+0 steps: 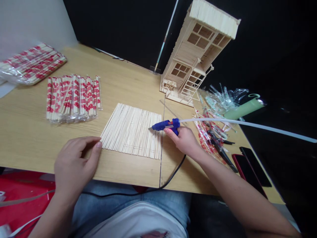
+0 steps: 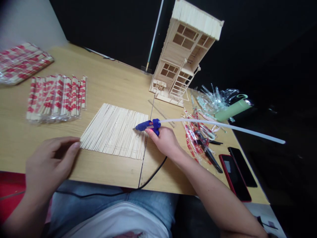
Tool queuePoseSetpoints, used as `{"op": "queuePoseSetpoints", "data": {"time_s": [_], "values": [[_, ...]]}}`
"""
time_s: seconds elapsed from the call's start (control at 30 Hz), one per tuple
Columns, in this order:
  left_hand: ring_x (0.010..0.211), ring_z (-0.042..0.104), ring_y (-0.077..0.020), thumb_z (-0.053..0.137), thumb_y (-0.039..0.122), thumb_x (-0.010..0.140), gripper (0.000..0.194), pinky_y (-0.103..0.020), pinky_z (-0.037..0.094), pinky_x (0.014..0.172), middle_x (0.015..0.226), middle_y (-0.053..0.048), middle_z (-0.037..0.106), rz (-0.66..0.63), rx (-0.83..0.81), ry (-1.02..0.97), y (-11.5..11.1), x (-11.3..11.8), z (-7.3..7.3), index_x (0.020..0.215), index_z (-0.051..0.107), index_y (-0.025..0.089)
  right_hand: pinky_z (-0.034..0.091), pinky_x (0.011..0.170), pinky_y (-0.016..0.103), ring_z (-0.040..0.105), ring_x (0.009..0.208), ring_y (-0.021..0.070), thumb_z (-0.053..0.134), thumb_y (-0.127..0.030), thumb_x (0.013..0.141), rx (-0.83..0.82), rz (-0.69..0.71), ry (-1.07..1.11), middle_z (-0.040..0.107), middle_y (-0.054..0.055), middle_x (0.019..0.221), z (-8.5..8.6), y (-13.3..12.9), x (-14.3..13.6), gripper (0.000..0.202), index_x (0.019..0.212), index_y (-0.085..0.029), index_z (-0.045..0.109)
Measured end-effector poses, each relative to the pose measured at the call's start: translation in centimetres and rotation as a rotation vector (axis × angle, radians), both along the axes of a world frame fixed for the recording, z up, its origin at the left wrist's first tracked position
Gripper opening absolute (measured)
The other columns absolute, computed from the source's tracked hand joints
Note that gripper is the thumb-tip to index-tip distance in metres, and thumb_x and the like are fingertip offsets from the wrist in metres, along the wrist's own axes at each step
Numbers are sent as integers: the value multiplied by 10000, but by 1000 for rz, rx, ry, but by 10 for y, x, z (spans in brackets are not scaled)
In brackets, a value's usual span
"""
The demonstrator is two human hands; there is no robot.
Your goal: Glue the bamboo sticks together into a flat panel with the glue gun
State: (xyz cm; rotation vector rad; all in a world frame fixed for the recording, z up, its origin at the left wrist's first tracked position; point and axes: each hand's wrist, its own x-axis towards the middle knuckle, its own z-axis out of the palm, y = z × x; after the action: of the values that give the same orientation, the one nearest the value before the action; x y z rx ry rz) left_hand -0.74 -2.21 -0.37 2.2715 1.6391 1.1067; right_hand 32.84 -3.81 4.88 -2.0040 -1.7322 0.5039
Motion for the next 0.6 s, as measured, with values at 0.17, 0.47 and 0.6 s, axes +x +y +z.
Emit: {"op": "queuePoseSetpoints", "data": {"time_s": [0.17, 0.47, 0.6], "values": [[939, 679, -246, 584, 359, 979, 208, -370, 509, 877, 980, -76, 738, 15, 14, -41, -1, -2, -2, 1008, 703, 191, 373, 509, 281, 533, 473, 170, 504, -661, 939, -51, -43, 178, 528, 9, 458, 1, -12, 0, 558, 621, -207, 568], [889, 707, -219, 572, 378, 976, 175, -346, 570, 813, 964, -36, 746, -337, -402, -550, -47, 71, 20, 964, 717, 281, 440, 540, 270, 589, 567, 169, 460, -702, 973, 81, -74, 442, 627, 41, 597, 9, -49, -33, 621, 688, -180, 640], [1150, 672, -287, 465, 618, 989, 459, -436, 552, 995, 1226, -122, 713, -668, -816, -859, -64, 136, 23, 1204, 682, 276, 548, 737, 331, 684, 820, 244, 461, -586, 1021, 198, -37, 457, 724, 77, 805, 11, -59, -54, 507, 920, -180, 746]]}}
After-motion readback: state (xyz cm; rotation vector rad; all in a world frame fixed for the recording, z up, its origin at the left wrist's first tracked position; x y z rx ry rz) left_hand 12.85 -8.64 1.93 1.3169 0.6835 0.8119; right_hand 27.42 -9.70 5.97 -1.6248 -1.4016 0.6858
